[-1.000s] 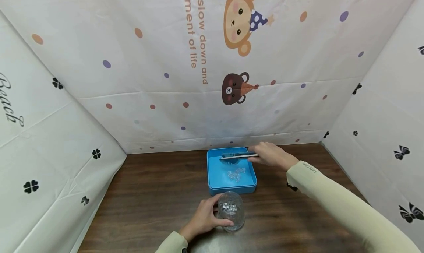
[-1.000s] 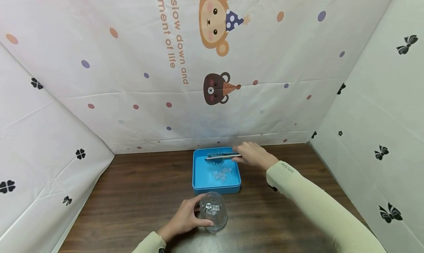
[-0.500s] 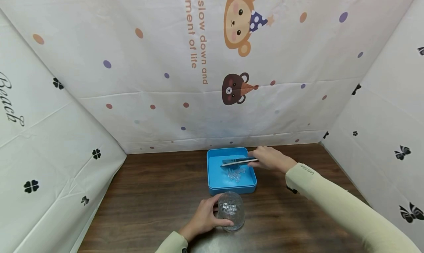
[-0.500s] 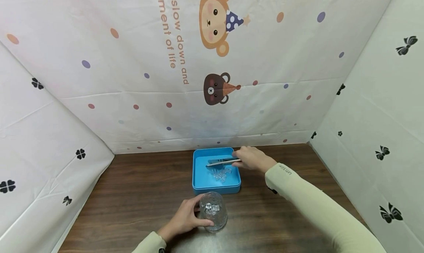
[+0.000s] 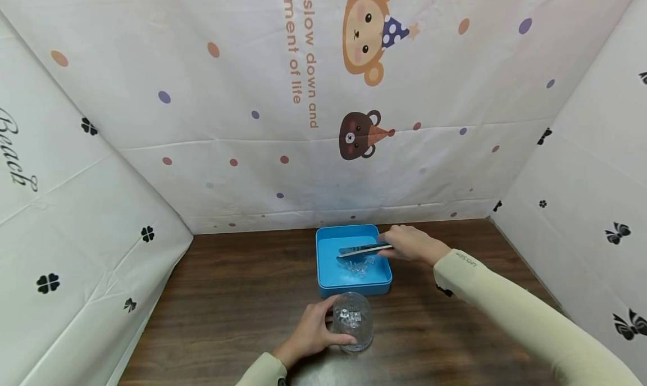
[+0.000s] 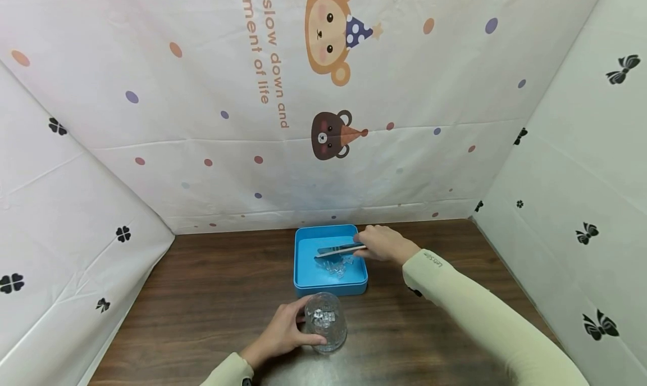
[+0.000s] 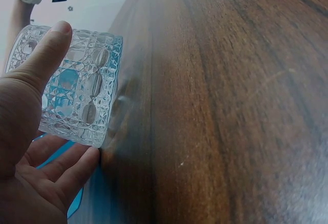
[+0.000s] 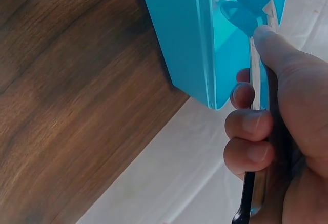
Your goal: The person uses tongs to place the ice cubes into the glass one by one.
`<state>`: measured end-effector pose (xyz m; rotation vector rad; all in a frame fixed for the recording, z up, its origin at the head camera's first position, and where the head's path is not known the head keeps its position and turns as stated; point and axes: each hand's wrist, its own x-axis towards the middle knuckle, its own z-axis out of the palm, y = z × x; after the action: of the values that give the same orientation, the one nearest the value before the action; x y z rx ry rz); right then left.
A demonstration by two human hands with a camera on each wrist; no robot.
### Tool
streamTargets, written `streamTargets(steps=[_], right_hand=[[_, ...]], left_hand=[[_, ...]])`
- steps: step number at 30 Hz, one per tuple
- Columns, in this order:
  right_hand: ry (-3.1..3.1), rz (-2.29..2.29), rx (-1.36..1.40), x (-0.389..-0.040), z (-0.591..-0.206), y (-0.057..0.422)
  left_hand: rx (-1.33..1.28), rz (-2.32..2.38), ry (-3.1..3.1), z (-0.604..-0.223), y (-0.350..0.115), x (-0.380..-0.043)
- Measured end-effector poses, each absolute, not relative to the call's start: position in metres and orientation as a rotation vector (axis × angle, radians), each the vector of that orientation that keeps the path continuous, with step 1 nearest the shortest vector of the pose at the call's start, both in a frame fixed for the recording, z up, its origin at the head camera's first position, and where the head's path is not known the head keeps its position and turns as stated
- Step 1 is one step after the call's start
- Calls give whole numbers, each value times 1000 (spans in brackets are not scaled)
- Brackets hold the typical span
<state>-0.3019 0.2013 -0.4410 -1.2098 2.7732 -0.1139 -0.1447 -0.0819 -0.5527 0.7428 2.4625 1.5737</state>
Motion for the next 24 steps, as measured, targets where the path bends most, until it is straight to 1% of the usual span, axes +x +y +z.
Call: streamTargets(steps=[24], right_hand=[[2787, -71, -1168, -300, -444, 195]], left_hand=[[690, 1556, 2452, -551, -81, -144]])
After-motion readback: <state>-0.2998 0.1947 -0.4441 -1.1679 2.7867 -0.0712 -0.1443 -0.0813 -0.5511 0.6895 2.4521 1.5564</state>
